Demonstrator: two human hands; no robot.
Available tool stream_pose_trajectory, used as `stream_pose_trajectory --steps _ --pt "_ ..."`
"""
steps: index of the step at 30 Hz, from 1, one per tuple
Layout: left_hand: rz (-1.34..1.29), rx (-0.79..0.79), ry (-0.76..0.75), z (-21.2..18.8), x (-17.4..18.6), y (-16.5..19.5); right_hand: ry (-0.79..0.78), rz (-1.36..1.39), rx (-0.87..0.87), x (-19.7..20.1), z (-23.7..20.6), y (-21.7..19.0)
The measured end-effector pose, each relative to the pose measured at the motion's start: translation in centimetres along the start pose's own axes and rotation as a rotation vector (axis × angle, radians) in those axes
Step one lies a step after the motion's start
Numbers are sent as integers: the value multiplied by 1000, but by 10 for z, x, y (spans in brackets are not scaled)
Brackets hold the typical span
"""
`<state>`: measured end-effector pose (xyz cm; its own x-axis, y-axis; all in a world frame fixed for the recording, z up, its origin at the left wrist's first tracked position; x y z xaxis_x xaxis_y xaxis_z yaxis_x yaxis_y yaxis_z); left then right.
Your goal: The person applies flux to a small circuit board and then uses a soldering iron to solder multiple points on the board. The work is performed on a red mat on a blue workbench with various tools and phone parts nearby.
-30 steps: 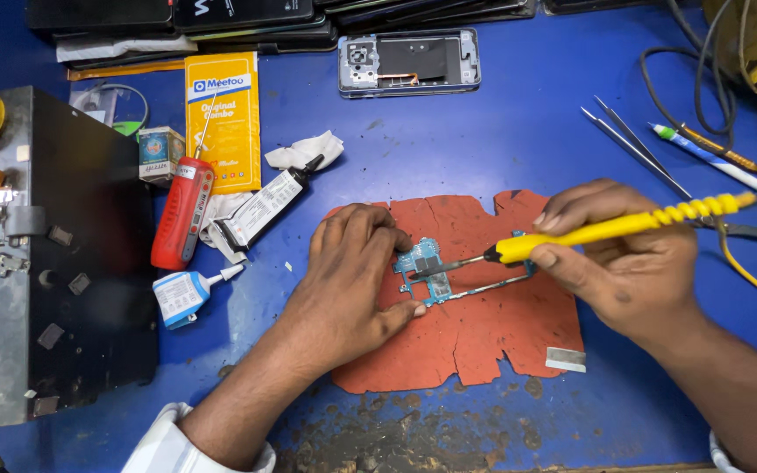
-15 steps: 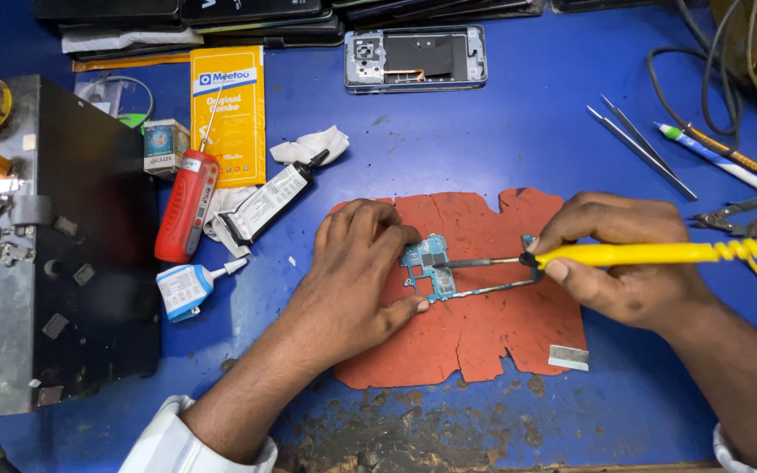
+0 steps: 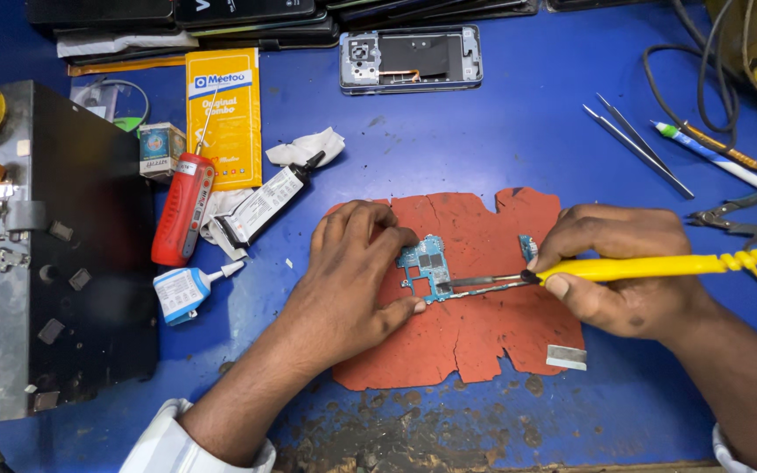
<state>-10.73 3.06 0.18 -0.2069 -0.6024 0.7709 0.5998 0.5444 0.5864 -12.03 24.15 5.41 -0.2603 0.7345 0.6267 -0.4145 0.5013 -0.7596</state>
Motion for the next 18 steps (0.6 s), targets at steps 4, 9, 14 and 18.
stream_pose_trajectory --steps 4,9,14,18 --pt "-2 -7 6 0 1 1 20 -7 -28 2 0 2" --pt "-1 -11 16 0 3 2 21 -5 14 1 0 -3" --pt "-11 -5 10 1 3 2 24 10 7 2 -1 -3" --pt "-8 -10 10 1 3 3 34 -4 3 2 -1 -3"
Point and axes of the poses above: each hand's wrist, its own z-axis towards the middle knuckle, its own x-axis out of the back of the hand, y = z × x, the point moved 9 cm from there along z, towards the middle knuckle, and after that the axes turned 12 degrees about -x, right-handed, at the moved point
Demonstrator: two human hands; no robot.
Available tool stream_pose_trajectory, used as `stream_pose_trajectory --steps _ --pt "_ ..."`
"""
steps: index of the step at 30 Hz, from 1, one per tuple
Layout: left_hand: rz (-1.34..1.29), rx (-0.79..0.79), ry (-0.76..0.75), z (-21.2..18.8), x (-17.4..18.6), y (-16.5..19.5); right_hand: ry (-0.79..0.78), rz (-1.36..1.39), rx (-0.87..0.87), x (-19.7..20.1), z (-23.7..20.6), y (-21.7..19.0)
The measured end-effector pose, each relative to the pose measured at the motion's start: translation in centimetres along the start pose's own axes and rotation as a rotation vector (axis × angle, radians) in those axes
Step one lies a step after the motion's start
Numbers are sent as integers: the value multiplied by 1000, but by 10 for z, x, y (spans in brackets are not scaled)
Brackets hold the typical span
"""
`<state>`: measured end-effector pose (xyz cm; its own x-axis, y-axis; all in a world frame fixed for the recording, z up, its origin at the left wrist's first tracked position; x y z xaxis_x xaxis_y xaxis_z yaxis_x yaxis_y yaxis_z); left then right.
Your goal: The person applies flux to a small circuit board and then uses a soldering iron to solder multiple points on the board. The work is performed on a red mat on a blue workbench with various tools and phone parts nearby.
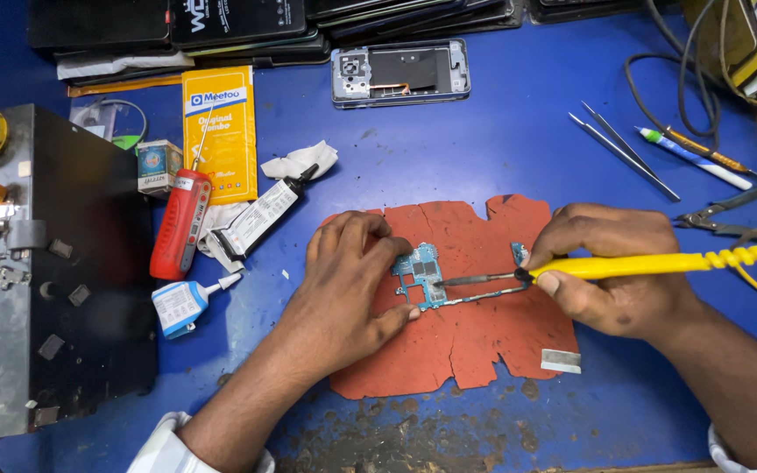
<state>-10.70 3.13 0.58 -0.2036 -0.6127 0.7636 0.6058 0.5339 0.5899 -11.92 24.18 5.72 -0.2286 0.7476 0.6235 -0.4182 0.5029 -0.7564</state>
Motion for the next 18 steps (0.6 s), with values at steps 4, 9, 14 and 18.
stream_pose_trajectory --steps 4,9,14,18 --pt "2 -1 -1 0 0 0 11 1 0 1 0 -2" --pt "3 -3 0 0 0 0 26 10 3 3 1 -5" --pt "8 0 -4 0 0 -1 27 24 1 3 1 -5" --pt "5 4 -6 0 -1 -1 19 32 38 2 0 -8"
Point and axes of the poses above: each hand's wrist, its own z-axis towards the middle knuckle, its own x-axis out of the back of the hand, y = z × x, the point moved 9 cm from there along z, towards the middle knuckle, and after that the axes turned 12 degrees about -x, right-handed, at the moved point
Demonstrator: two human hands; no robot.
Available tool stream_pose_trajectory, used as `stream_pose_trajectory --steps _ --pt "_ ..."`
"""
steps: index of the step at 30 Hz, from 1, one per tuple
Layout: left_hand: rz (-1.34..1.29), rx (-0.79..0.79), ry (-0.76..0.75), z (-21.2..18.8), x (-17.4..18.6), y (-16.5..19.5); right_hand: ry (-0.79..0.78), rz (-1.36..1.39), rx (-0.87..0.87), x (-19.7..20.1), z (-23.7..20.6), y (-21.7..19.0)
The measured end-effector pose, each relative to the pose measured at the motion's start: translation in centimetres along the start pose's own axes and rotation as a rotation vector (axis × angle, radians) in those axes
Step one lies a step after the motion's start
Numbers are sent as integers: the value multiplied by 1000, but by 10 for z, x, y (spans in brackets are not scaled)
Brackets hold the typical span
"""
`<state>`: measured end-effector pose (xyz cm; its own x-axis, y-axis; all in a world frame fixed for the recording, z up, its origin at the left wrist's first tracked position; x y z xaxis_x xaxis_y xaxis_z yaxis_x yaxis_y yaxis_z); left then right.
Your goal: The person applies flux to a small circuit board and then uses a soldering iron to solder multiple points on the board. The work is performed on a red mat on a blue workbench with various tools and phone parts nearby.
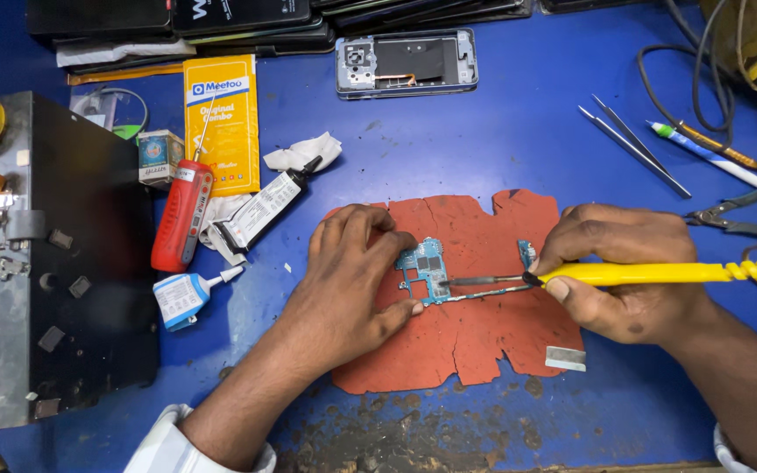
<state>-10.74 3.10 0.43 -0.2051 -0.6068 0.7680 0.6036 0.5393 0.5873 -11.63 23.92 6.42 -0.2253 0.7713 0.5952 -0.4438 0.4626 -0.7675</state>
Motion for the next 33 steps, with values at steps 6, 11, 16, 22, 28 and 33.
stream_pose_trajectory --steps 6,11,16,22,28,33 --pt "5 10 -10 0 -1 0 11 8 -8 1 -1 1" --pt "0 10 -18 0 -2 -1 21 -1 -25 2 0 3" --pt "-4 16 -16 -1 0 -1 3 -8 -10 2 -1 2" --pt "14 -2 -14 0 -1 0 7 19 13 3 -1 1" --pt "5 2 -7 -1 -1 0 -3 18 10 3 -1 1" --pt "7 -2 -2 -1 0 0 2 24 26 2 -1 -1"
Point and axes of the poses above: each hand's wrist, its own z-axis towards the middle knuckle, its own x-axis out of the back of the hand, y = z × x, the point moved 9 cm from there along z, towards the middle knuckle, and after that the axes turned 12 degrees about -x, right-handed, at the moved point
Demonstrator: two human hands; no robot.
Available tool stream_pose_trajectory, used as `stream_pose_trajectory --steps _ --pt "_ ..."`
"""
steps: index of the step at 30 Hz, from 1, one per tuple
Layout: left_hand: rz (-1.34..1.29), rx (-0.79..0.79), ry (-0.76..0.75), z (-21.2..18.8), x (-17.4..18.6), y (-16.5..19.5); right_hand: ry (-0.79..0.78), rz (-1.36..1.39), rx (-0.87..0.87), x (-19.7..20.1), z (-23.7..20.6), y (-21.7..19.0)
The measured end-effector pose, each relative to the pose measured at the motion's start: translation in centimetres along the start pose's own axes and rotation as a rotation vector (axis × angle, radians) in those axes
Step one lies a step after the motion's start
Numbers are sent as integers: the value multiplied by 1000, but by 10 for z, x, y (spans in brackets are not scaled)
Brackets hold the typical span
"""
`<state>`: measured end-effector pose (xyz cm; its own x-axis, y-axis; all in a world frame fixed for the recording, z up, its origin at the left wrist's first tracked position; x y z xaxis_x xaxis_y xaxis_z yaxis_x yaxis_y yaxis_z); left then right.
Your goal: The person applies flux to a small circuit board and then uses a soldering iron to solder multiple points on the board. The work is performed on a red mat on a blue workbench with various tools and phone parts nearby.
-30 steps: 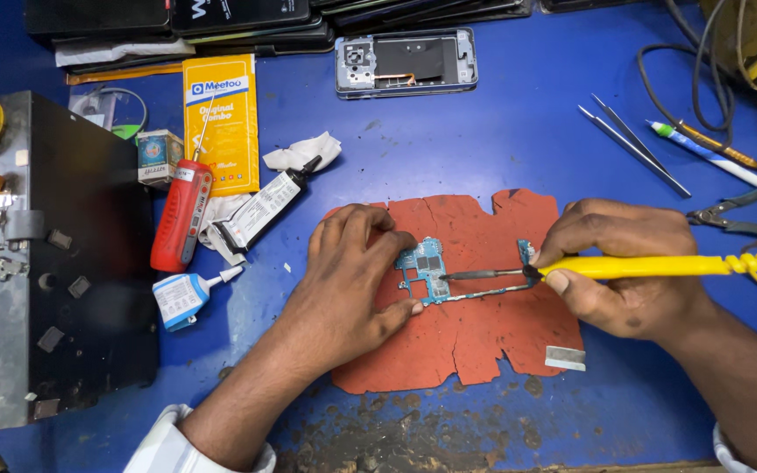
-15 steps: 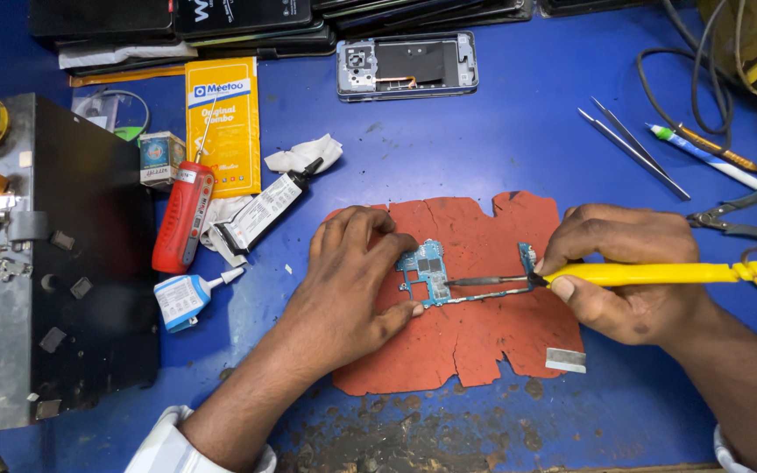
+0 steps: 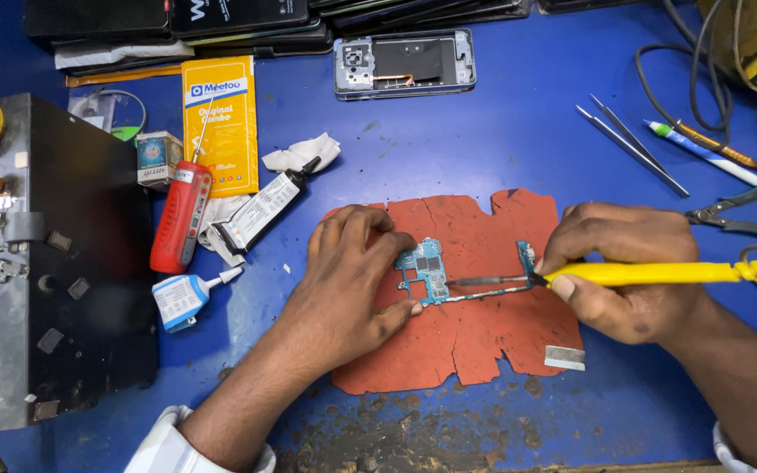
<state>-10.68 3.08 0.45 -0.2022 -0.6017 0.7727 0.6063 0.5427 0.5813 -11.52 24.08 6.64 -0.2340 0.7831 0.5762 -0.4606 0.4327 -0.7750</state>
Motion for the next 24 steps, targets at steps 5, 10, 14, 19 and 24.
stream_pose_trajectory --steps 5,10,14,19,24 --pt "-1 4 -7 1 0 0 1 29 11 1 0 -1" --pt "-5 11 -13 1 -1 0 -2 -12 -5 0 0 -1" --pt "-6 5 -5 1 0 1 19 -20 14 0 0 -4" --pt "-8 5 -11 1 -1 0 1 -50 -14 -3 1 -1" --pt "0 -2 -10 0 0 0 15 -31 -23 -3 0 0"
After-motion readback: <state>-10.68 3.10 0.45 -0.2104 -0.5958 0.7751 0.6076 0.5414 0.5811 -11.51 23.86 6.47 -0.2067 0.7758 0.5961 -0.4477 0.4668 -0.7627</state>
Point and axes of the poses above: each hand's wrist, its own z-axis towards the middle knuckle, its own x-axis out of the back of the hand, y = z × x, the point moved 9 cm from there along z, towards the middle knuckle, and after that the axes turned 12 degrees about -x, right-handed, at the moved point
